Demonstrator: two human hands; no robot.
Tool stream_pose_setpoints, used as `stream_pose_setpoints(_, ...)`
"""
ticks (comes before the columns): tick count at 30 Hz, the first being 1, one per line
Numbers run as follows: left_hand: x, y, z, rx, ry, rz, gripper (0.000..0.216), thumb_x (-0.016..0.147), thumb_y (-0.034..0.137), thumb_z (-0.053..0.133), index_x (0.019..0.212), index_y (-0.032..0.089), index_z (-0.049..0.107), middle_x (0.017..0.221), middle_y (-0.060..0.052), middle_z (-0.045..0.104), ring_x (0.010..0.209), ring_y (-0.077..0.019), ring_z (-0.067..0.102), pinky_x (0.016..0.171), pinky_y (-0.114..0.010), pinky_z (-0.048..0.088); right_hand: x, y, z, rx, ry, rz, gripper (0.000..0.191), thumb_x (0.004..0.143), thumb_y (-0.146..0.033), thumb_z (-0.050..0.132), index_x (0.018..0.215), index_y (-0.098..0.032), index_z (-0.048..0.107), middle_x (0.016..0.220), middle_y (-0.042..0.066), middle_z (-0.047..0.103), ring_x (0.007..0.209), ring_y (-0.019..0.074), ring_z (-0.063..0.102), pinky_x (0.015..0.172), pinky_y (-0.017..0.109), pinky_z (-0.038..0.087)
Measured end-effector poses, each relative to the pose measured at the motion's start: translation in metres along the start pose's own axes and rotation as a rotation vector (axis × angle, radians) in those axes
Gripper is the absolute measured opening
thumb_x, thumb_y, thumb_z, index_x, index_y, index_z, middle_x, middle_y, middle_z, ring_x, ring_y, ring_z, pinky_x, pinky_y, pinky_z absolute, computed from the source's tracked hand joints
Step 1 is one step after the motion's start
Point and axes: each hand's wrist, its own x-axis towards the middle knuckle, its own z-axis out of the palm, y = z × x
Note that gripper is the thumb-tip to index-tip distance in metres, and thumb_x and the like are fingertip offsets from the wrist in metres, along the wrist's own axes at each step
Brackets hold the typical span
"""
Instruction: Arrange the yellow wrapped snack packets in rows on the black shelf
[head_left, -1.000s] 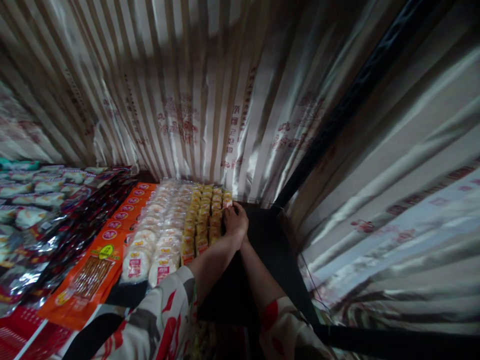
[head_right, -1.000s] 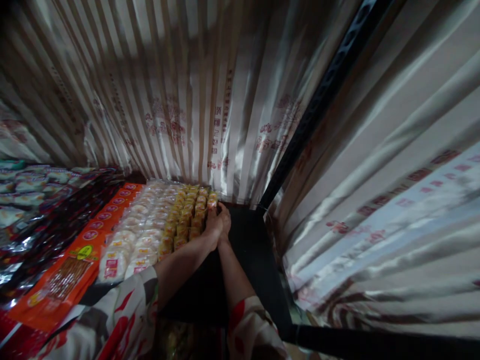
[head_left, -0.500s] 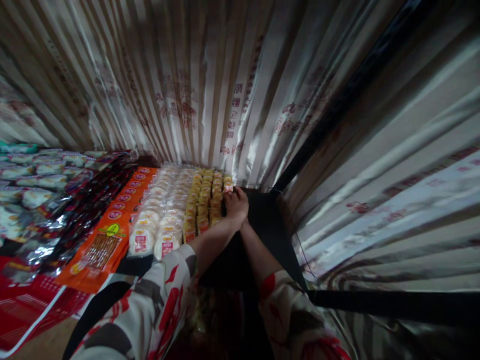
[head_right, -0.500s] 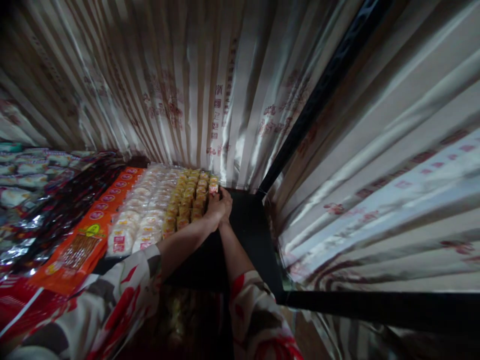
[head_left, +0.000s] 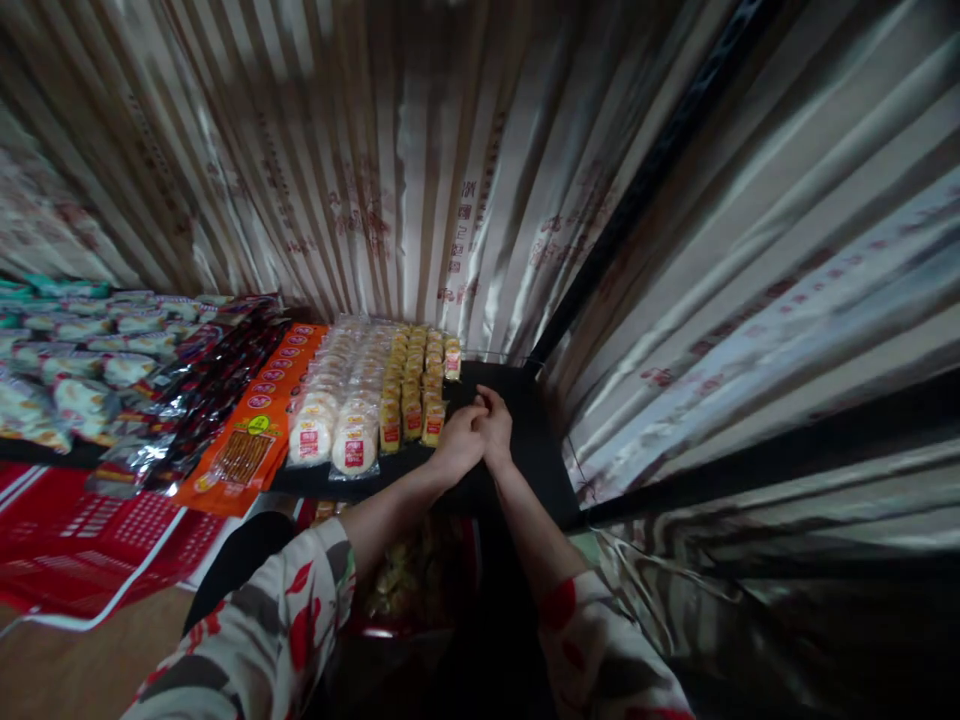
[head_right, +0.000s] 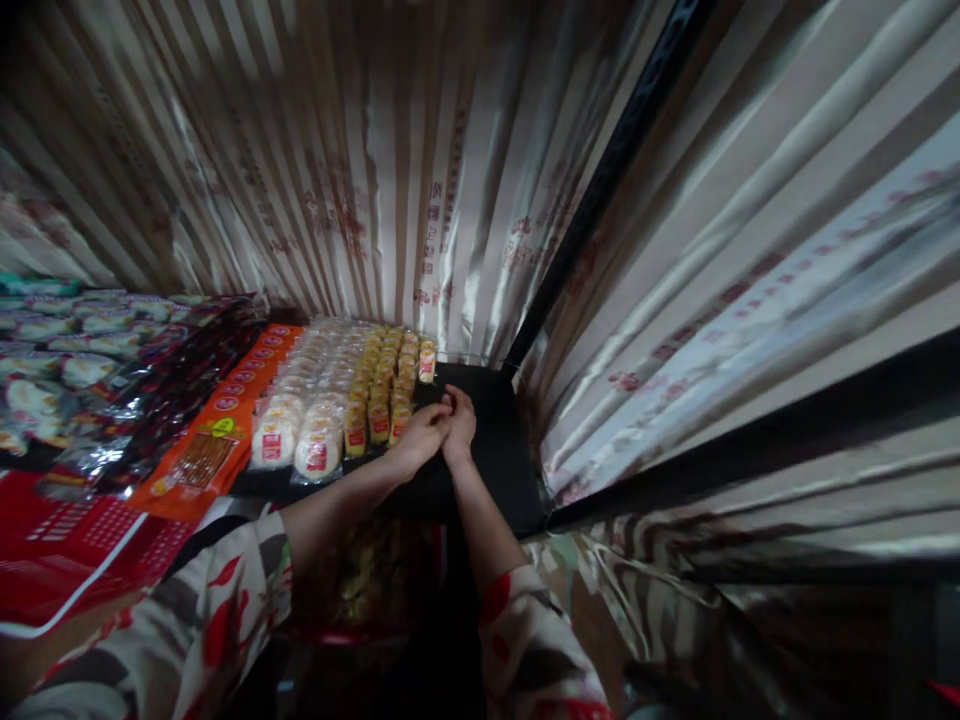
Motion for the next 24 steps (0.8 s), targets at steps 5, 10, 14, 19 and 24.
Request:
stream_pose_setpoints(5, -0.065, -0.014, -0.028, -0.027, -0.048, 0.060, 0.041, 0.073, 0.008, 0.046, 0.109, 0.021, 0.059, 0.105, -0.003, 0.063, 0.089, -0.0139, 0.058, 0.087, -0.029, 0.045, -0.052, -0.029, -0.010, 0.091, -0.019, 0.076, 0.034, 0.077, -0.034, 0.045, 0.101, -0.016, 0.061, 0.101, 0.009, 0.063, 0.088, 0.0193, 0.059, 0.079, 0.034, 0.047)
stream_pose_setpoints(10, -0.143, -0.046, -0.048, -0.242, -0.123, 0.053, 0.039, 0.076, 0.018, 0.045, 0.114, 0.020, 0.053, 0.115, -0.005, 0.060, 0.094, -0.0150, 0.058, 0.085, -0.027, 0.046, -0.142, -0.046, -0.010, 0.190, -0.168, 0.092, 0.034, 0.081, -0.030, 0.040, 0.110, -0.019, 0.055, 0.106, 0.009, 0.063, 0.085, 0.0172, 0.061, 0.071, 0.030, 0.050)
stream_pose_setpoints(14, -0.190, -0.099, -0.071, -0.205, -0.037, -0.071, 0.038, 0.085, 0.033, 0.032, 0.116, 0.018, 0.049, 0.117, -0.009, 0.058, 0.108, -0.0177, 0.054, 0.093, -0.030, 0.042, -0.211, -0.040, -0.002, -0.004, -0.475, -0.002, 0.030, 0.083, -0.023, 0.037, 0.103, -0.018, 0.060, 0.098, 0.008, 0.066, 0.091, 0.0182, 0.061, 0.082, 0.031, 0.046)
stream_pose_setpoints(19, -0.202, -0.152, -0.100, 0.532, -0.162, -0.314, 0.033, 0.084, 0.029, 0.035, 0.103, 0.015, 0.058, 0.114, -0.012, 0.057, 0.108, -0.0214, 0.053, 0.097, -0.033, 0.037, -0.251, -0.029, 0.021, -0.413, -0.901, -0.010, 0.030, 0.076, -0.014, 0.048, 0.102, -0.015, 0.062, 0.105, 0.012, 0.065, 0.101, 0.0219, 0.058, 0.088, 0.032, 0.042)
stream_pose_setpoints(24, -0.204, -0.172, -0.114, 0.862, -0.315, -0.334, 0.032, 0.079, 0.019, 0.044, 0.109, 0.014, 0.056, 0.122, -0.012, 0.053, 0.118, -0.0231, 0.045, 0.097, -0.032, 0.035, -0.269, -0.019, 0.040, -0.609, -1.082, -0.021, 0.036, 0.075, -0.017, 0.051, 0.109, -0.013, 0.060, 0.109, 0.017, 0.063, 0.103, 0.0267, 0.057, 0.090, 0.038, 0.039)
